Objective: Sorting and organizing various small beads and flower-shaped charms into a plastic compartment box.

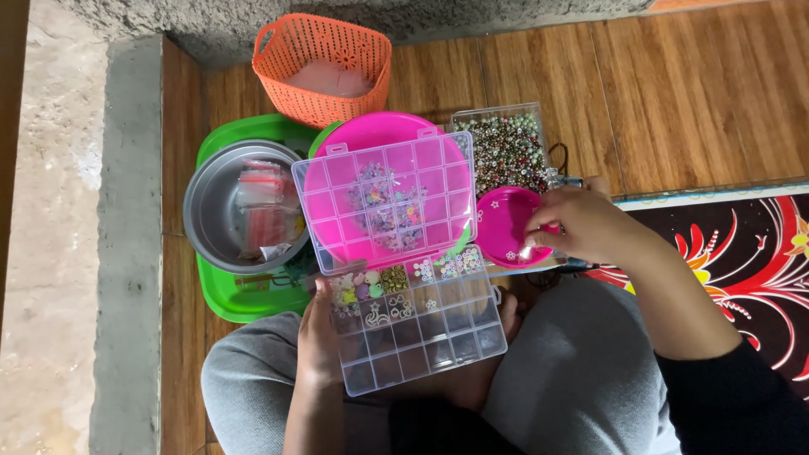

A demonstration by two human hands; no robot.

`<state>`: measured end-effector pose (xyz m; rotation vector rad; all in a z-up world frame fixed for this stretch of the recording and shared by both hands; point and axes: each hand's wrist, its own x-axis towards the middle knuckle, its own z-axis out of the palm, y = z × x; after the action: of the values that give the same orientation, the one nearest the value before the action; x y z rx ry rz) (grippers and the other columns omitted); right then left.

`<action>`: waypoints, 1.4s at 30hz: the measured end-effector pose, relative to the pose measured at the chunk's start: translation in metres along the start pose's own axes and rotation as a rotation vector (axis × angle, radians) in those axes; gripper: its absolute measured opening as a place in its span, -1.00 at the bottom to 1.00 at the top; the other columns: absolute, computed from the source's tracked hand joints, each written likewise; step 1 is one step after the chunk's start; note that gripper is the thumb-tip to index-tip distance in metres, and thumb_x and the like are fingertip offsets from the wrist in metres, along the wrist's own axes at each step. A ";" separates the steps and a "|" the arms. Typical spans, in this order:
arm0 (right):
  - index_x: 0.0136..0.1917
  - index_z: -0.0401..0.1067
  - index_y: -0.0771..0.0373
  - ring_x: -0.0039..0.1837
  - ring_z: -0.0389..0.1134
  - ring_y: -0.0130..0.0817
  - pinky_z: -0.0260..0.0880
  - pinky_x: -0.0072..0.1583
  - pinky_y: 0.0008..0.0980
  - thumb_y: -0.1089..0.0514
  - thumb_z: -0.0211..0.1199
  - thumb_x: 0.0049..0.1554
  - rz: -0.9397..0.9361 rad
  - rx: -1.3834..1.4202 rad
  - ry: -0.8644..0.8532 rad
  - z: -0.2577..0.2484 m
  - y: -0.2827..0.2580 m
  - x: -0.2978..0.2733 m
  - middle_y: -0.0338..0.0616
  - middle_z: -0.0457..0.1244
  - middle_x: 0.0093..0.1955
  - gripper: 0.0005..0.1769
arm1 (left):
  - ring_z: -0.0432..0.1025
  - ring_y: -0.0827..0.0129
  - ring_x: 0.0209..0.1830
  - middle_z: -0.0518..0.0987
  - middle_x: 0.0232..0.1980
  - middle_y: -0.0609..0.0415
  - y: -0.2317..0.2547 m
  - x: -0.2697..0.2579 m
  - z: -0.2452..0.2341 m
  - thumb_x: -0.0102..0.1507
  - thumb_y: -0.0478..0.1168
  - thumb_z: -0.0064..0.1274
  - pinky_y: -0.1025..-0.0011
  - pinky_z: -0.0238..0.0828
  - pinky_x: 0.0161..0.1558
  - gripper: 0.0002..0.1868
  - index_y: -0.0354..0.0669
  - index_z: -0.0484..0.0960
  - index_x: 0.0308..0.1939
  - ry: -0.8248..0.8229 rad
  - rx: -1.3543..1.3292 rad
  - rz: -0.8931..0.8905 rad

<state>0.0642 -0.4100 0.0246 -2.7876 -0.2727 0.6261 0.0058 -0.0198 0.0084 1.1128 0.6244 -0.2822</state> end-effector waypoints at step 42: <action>-0.22 0.66 -0.06 -0.01 0.27 -0.40 -0.07 0.28 -0.19 -0.06 0.38 0.08 -0.113 0.107 0.590 -0.037 -0.062 -0.040 -0.48 0.38 -0.21 -0.87 | 0.47 0.28 0.08 0.64 0.17 -0.20 -0.010 -0.002 0.014 0.39 0.00 -0.21 0.41 0.30 0.14 -0.40 -0.54 0.60 0.17 0.027 0.079 0.014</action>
<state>0.0379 -0.3691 0.0909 -2.6791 -0.2570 -0.2095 0.0037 -0.0365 0.0063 1.1985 0.6340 -0.2823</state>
